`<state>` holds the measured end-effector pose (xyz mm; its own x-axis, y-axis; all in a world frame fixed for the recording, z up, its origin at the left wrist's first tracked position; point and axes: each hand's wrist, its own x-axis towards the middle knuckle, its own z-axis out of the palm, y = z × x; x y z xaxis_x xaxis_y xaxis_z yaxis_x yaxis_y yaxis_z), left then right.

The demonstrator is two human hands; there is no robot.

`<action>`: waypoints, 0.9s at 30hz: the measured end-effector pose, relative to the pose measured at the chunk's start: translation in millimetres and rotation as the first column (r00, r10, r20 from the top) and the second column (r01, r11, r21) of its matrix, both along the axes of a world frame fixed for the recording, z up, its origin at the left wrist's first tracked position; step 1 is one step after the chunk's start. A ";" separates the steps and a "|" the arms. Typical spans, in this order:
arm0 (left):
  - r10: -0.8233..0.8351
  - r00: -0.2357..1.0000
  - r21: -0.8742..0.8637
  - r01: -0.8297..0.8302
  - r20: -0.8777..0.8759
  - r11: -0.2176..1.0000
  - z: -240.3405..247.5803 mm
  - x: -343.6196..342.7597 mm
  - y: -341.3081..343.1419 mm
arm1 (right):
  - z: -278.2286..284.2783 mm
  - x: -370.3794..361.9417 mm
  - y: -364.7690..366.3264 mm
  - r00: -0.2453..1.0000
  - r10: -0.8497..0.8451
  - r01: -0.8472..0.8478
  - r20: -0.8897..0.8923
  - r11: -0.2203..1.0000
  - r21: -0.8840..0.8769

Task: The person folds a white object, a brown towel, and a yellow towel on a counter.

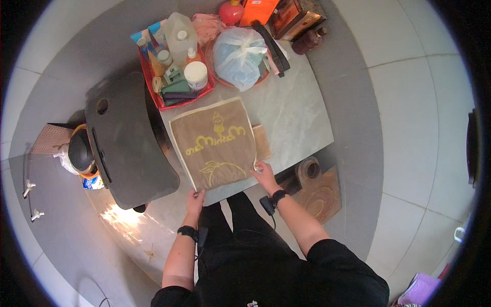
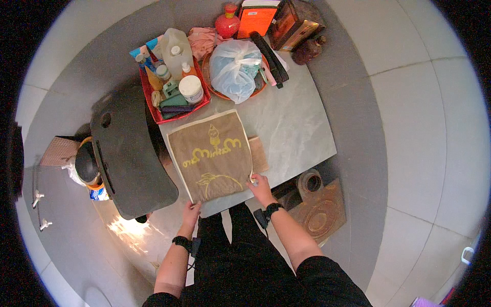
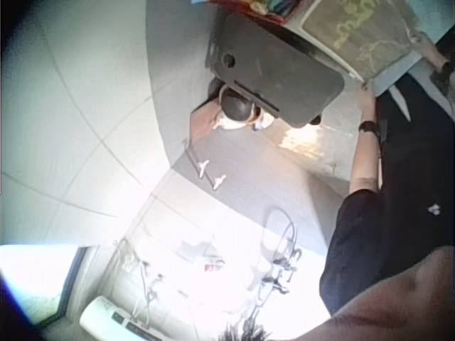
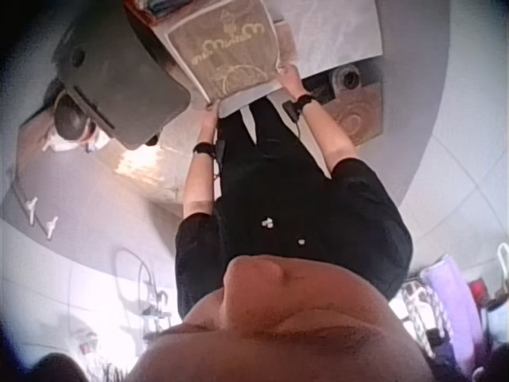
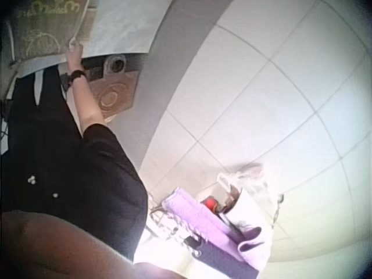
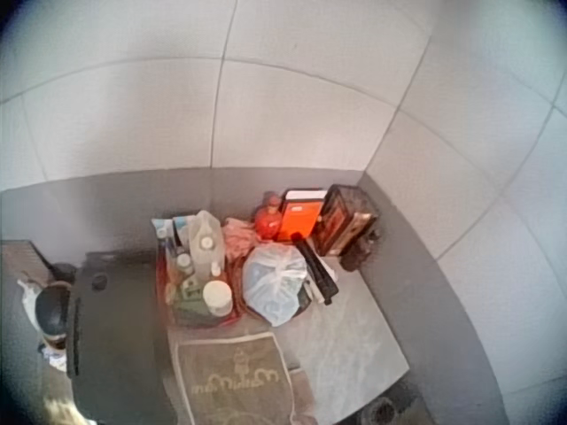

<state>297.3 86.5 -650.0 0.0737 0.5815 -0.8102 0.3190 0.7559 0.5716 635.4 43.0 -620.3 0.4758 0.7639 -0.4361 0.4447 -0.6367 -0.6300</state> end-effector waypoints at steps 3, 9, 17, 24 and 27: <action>-0.047 0.998 0.109 0.043 0.040 0.993 4.7 -12.5 12.7 | 5.5 -5.9 16.1 0.993 -0.046 0.040 -0.110 0.998 -0.055; -0.039 0.997 0.150 0.028 0.073 0.988 73.7 5.7 41.6 | 3.7 -4.2 3.5 0.931 -0.159 0.155 -0.328 0.987 -0.039; -0.086 0.992 0.413 0.040 0.091 0.910 173.0 6.4 119.1 | 78.0 26.7 21.1 0.780 -0.224 0.343 -0.584 0.934 0.101; -0.095 0.985 0.623 -0.016 0.144 0.782 350.4 41.0 212.1 | 269.2 55.2 103.7 0.834 -0.173 0.357 -0.524 0.894 0.272; -0.134 0.977 0.652 -0.008 0.168 0.759 409.1 28.0 227.0 | 315.7 46.8 133.0 0.823 -0.070 0.400 -0.564 0.776 0.488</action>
<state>325.3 313.5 -241.0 0.2415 0.9478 -0.2081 0.1832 0.1661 0.9689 682.2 176.0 -304.6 0.5216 0.8326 -0.1864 -0.1428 -0.1303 -0.9811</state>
